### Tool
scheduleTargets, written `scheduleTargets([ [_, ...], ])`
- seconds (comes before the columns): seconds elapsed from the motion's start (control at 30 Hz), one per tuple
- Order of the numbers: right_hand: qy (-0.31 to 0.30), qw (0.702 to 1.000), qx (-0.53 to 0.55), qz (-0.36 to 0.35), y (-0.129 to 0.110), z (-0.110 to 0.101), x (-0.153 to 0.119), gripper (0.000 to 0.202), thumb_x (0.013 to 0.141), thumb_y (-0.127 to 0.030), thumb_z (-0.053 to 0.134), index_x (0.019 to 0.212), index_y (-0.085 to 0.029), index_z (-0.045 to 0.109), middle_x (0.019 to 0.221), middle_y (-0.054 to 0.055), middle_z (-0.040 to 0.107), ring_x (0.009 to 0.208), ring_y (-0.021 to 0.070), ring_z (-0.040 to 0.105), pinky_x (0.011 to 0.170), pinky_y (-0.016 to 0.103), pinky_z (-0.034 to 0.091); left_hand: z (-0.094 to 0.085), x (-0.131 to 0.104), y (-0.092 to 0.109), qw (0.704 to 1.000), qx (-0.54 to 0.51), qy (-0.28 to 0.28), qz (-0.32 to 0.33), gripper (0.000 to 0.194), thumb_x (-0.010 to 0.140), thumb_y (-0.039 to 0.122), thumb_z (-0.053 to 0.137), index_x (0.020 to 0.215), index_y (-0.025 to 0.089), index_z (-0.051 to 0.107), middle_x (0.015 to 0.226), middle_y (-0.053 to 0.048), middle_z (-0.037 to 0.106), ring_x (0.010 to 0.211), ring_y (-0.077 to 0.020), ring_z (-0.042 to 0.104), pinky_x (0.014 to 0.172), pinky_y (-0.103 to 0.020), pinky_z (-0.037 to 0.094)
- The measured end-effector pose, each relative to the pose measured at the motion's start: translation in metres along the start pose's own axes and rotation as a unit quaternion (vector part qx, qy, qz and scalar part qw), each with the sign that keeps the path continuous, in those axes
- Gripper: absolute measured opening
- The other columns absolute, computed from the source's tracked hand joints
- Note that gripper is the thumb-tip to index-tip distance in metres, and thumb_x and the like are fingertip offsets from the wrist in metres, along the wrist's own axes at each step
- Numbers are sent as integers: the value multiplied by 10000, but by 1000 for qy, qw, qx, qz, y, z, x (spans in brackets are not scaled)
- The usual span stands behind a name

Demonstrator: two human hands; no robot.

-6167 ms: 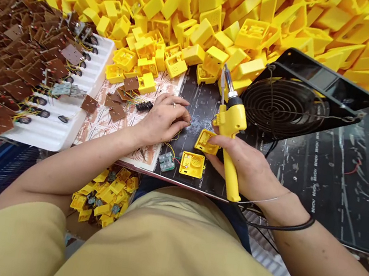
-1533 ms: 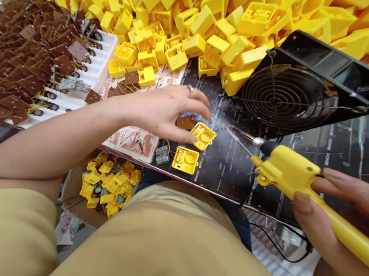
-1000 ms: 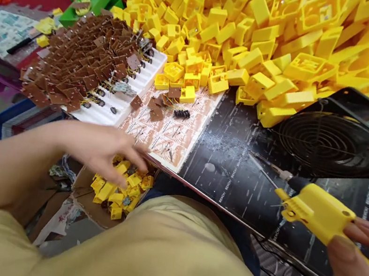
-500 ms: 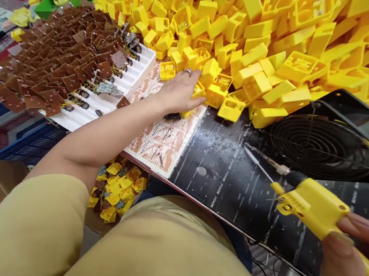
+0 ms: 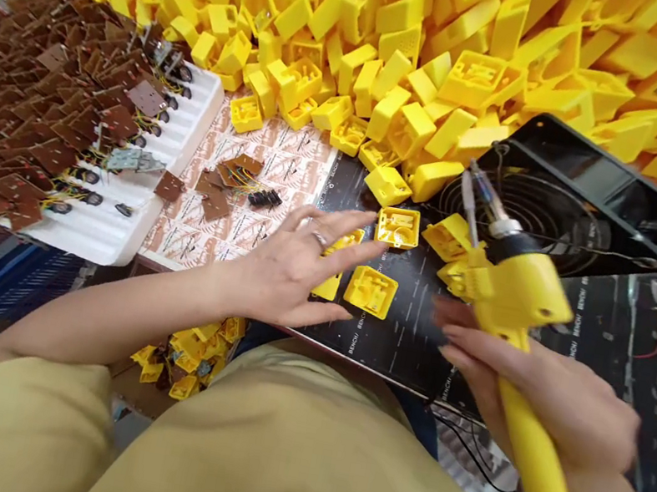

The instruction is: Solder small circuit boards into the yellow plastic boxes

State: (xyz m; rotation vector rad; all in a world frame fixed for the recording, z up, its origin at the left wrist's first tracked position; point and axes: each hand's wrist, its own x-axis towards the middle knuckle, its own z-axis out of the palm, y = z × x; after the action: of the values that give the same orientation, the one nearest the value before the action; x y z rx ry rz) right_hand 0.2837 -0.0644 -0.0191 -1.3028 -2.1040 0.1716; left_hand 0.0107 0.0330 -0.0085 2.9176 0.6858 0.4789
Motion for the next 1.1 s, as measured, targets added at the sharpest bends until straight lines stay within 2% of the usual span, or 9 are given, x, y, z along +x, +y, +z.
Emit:
scheduleTargets([
  [0.07,4,999,4,-48,-4,11,14,259,883,-298,702,1114,-251,596,941,23,717,826,173,701,737,269,569,-1,-12,4,998,20,29,-52,621,886,554,580,1287,80,539,1317,-243,582,1191,-355,567,990,-497,441],
  [0.2,-16,994,-24,-105,-8,35,30,333,905,-378,664,1150,-188,543,871,56,670,834,225,672,748,363,575,10,-27,12,995,39,-11,-96,452,908,447,588,1192,96,608,1146,-183,668,1014,-317,630,869,-445,503],
  [0.3,-11,991,-53,-122,-11,46,32,236,948,-272,599,1156,-184,530,902,59,669,836,203,659,734,329,555,8,-28,11,992,-64,-11,-108,402,956,415,533,1189,100,623,1115,-145,707,1012,-260,666,876,-363,519],
  [0.4,15,989,-98,-110,-15,43,27,299,918,-303,656,1157,-170,534,864,51,656,780,189,643,703,301,519,-6,-24,8,965,-165,-88,-183,424,1001,457,414,1186,149,641,906,-58,752,817,-182,709,725,-268,517],
  [0.57,-8,984,-138,-108,-18,26,17,549,856,-619,619,1127,-144,569,698,10,561,615,174,569,600,312,436,-20,-26,2,932,93,-188,-295,520,999,526,331,1149,183,691,675,-78,704,676,-267,691,602,-327,465],
  [0.67,-36,986,-96,-130,-13,22,18,375,926,-472,618,1142,-180,527,785,20,617,719,184,612,733,333,480,-22,-37,1,950,130,-125,-257,490,994,493,353,1032,181,729,814,-109,725,808,-273,694,686,-359,508],
  [0.8,-67,983,-22,-168,-6,30,27,203,975,-277,546,1147,-202,471,1042,67,679,944,187,660,920,378,504,-16,-45,14,980,77,-21,-181,563,924,598,476,1216,156,667,1168,-152,680,1068,-291,640,868,-405,531],
  [0.93,-26,984,-73,-161,-8,39,29,243,934,-255,624,1135,-175,516,875,44,678,785,187,664,840,352,511,-7,-42,24,976,98,-84,-174,481,907,464,582,1259,140,640,1132,-154,692,1018,-308,634,812,-418,532],
  [1.1,10,988,-105,-113,-17,34,16,559,817,-537,722,1159,-132,546,894,94,686,679,189,636,650,313,476,-16,-42,13,987,-65,-144,-1,393,849,94,519,1172,254,675,1374,-27,631,1324,-290,513,1070,-504,414],
])
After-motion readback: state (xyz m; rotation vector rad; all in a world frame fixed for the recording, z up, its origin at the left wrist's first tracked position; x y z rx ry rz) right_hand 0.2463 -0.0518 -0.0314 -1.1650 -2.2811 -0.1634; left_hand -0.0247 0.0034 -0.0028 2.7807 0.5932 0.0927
